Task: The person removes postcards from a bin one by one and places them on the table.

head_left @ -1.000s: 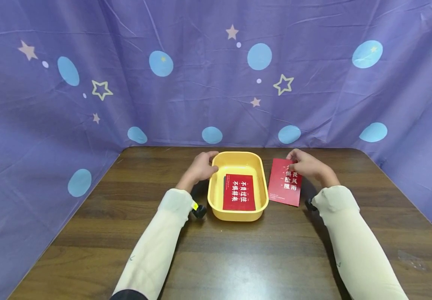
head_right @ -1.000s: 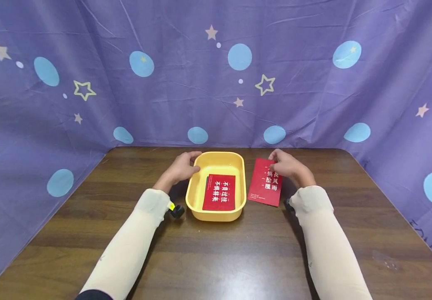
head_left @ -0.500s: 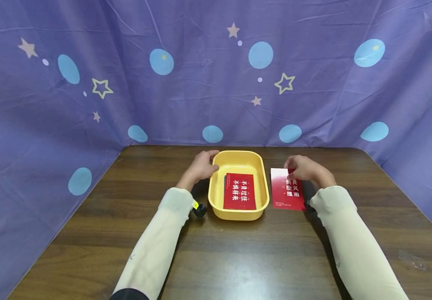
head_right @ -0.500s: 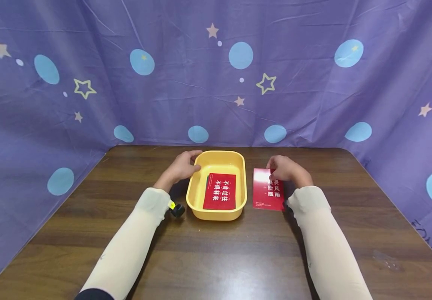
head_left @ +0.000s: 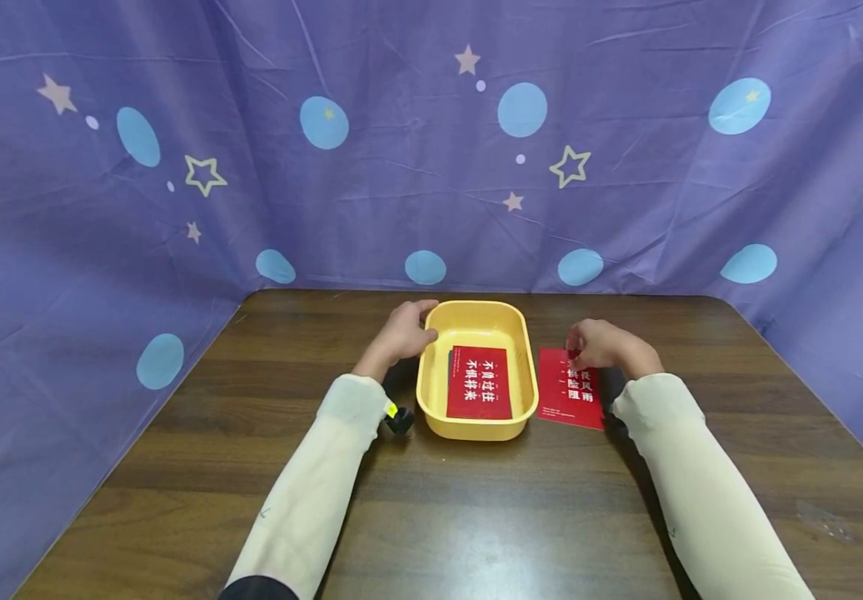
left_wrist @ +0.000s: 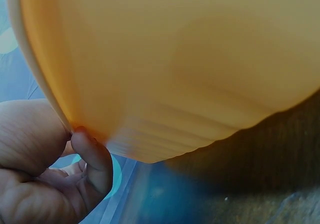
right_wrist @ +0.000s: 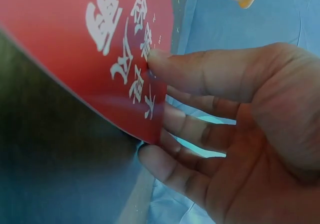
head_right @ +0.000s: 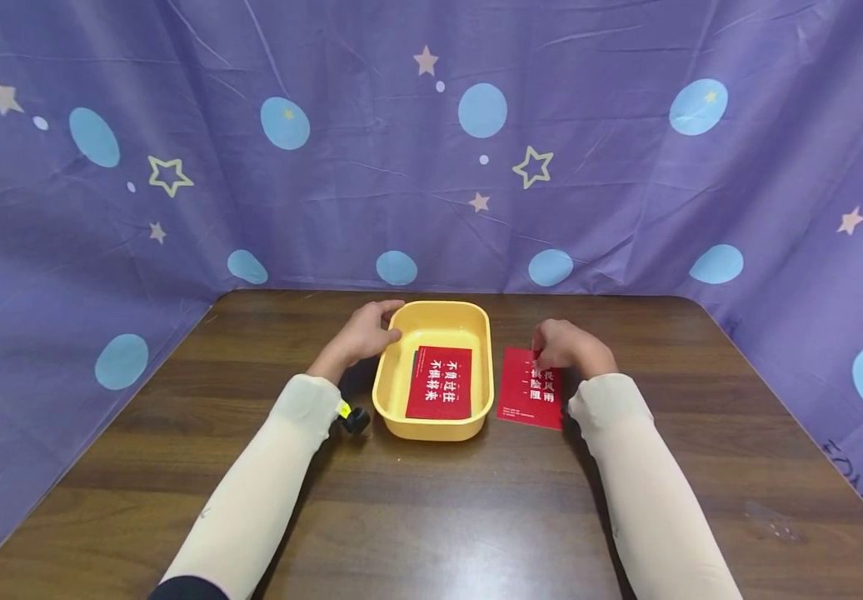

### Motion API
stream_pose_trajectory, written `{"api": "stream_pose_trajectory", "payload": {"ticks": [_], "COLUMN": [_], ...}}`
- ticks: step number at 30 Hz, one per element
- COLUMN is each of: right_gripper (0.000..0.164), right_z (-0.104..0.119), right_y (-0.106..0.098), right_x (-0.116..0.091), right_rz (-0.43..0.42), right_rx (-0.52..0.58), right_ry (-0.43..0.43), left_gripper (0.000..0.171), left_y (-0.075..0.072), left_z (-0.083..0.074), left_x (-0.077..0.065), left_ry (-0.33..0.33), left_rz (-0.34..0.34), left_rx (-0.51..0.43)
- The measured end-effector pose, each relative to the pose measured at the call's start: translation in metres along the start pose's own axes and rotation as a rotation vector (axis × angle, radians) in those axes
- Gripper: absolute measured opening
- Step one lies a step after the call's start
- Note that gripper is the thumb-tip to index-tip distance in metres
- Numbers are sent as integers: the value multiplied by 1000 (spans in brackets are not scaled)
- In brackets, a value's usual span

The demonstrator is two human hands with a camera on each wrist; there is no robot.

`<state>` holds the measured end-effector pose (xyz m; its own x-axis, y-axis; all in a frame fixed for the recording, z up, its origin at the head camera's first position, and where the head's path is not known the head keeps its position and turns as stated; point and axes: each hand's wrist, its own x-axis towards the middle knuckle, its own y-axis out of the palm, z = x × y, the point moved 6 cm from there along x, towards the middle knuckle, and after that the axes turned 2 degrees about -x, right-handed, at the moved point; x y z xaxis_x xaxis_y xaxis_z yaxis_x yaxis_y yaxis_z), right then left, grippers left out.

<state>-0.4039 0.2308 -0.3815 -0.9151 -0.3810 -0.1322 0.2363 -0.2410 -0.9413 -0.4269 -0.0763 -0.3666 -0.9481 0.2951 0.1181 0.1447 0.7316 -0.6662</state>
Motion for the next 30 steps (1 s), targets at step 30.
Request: {"api": "stream_pose_trajectory", "payload": {"ticks": [30], "right_gripper": [55], "right_z": [118], "right_y": [-28], "right_x": [4], "right_rz": [-412], "right_rx": [71], "right_ry": [-254], "left_gripper": [60], "left_y": [-1], "left_z": [-2], "left_x": [-1], "left_ry": [-2], "left_rz": [-2], "left_rx": [8]}}
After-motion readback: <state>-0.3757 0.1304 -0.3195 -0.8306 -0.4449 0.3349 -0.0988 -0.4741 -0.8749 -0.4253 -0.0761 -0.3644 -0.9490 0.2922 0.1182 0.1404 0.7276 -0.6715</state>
